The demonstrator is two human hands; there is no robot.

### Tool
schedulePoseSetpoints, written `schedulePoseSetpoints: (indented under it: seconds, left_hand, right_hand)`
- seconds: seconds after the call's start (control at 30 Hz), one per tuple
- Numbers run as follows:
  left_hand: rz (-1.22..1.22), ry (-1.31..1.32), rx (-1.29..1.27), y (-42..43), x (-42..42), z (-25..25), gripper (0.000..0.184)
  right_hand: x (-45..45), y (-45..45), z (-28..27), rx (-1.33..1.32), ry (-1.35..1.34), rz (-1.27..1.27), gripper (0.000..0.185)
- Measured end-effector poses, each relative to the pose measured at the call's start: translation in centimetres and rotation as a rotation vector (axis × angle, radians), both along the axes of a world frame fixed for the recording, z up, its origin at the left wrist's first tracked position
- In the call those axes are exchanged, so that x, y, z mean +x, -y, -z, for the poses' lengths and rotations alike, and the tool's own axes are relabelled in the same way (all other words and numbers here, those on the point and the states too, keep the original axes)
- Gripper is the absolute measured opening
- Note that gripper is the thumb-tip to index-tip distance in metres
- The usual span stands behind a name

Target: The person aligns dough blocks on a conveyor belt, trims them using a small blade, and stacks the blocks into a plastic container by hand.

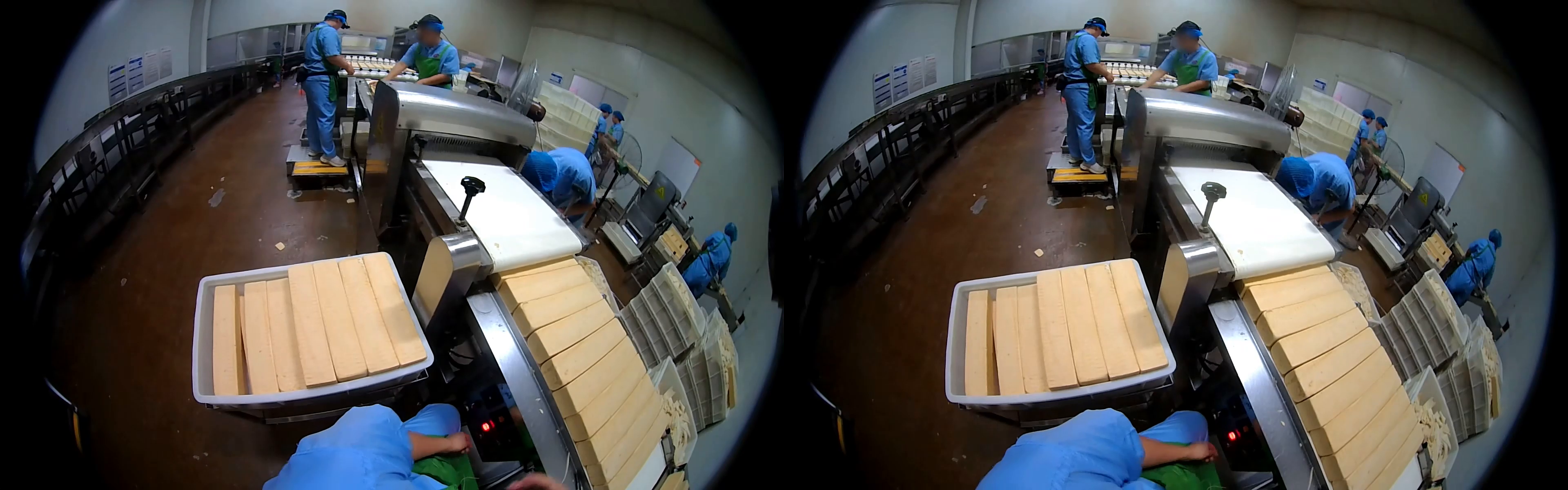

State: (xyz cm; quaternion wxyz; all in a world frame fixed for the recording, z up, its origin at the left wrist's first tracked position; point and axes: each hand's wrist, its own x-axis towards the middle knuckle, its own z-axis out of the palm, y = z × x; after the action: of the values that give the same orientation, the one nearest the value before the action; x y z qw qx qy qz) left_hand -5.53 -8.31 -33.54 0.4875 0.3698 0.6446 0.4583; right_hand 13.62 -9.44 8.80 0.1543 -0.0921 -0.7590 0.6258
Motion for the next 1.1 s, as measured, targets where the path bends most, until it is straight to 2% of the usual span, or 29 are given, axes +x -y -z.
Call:
schedulePoseSetpoints:
  seconds: [0.03, 0.07, 0.1, 0.13, 0.2, 0.23, 0.27, 0.33, 0.4, 0.47, 0.77, 1.0, 1.1]
  left_hand:
    - [0.004, 0.004, -0.004, -1.1, -0.1, 0.6, 0.019]
    - [-0.231, 0.356, -0.151, -2.6, -0.5, 1.0, 0.024]
    - [-0.465, 0.706, -0.298, -3.8, -1.0, 1.2, 0.028]
    - [-0.459, 0.707, -0.297, -4.9, -1.5, 1.3, 0.028]
    - [-0.748, 0.756, -0.307, -7.3, -2.6, 2.0, 0.027]
    - [-0.798, 0.773, -0.301, -8.0, -2.8, 1.7, 0.027]
    - [-0.816, 0.795, -0.292, -8.6, -3.2, 1.4, 0.027]
    - [-0.807, 0.854, -0.264, -9.7, -3.7, 1.0, 0.027]
    - [-0.781, 0.902, -0.238, -10.3, -3.8, 0.8, 0.028]
    - [-0.76, 0.94, -0.208, -10.9, -3.7, 0.5, 0.028]
    - [-0.807, 0.969, -0.201, -11.9, -4.0, 0.4, 0.03]
    - [-0.988, 0.863, -0.294, -10.2, -6.1, 2.8, 0.032]
    - [-1.054, 0.837, -0.311, -9.9, -7.2, 3.7, 0.032]
  right_hand:
    - [-0.8, -0.1, -0.3, -0.014, -0.022, 0.329, 0.032]
    - [-0.3, -2.8, 2.8, -0.104, 0.041, 0.549, 0.024]
    - [0.1, -5.1, 5.5, -0.053, 0.041, 0.698, 0.017]
    - [1.0, -7.0, 7.3, -0.05, 0.04, 0.703, 0.017]
    - [2.6, -9.6, 9.7, 0.091, 0.155, 0.881, 0.016]
    - [2.5, -9.9, 9.8, 0.153, 0.232, 0.939, 0.021]
    - [2.5, -9.8, 9.9, 0.155, 0.237, 0.946, 0.021]
    - [1.8, -9.3, 9.4, 0.553, 0.3, 0.991, 0.023]
    - [0.8, -8.3, 8.4, 0.836, 0.334, 0.986, 0.024]
    - [0.9, -8.6, 9.2, 0.914, 0.339, 0.99, 0.023]
    - [0.4, -8.1, 9.3, 1.007, 0.359, 1.056, 0.023]
    - [0.6, -7.9, 9.3, 0.984, 0.478, 1.036, 0.023]
    - [0.6, -8.1, 9.5, 1.018, 0.412, 1.042, 0.023]
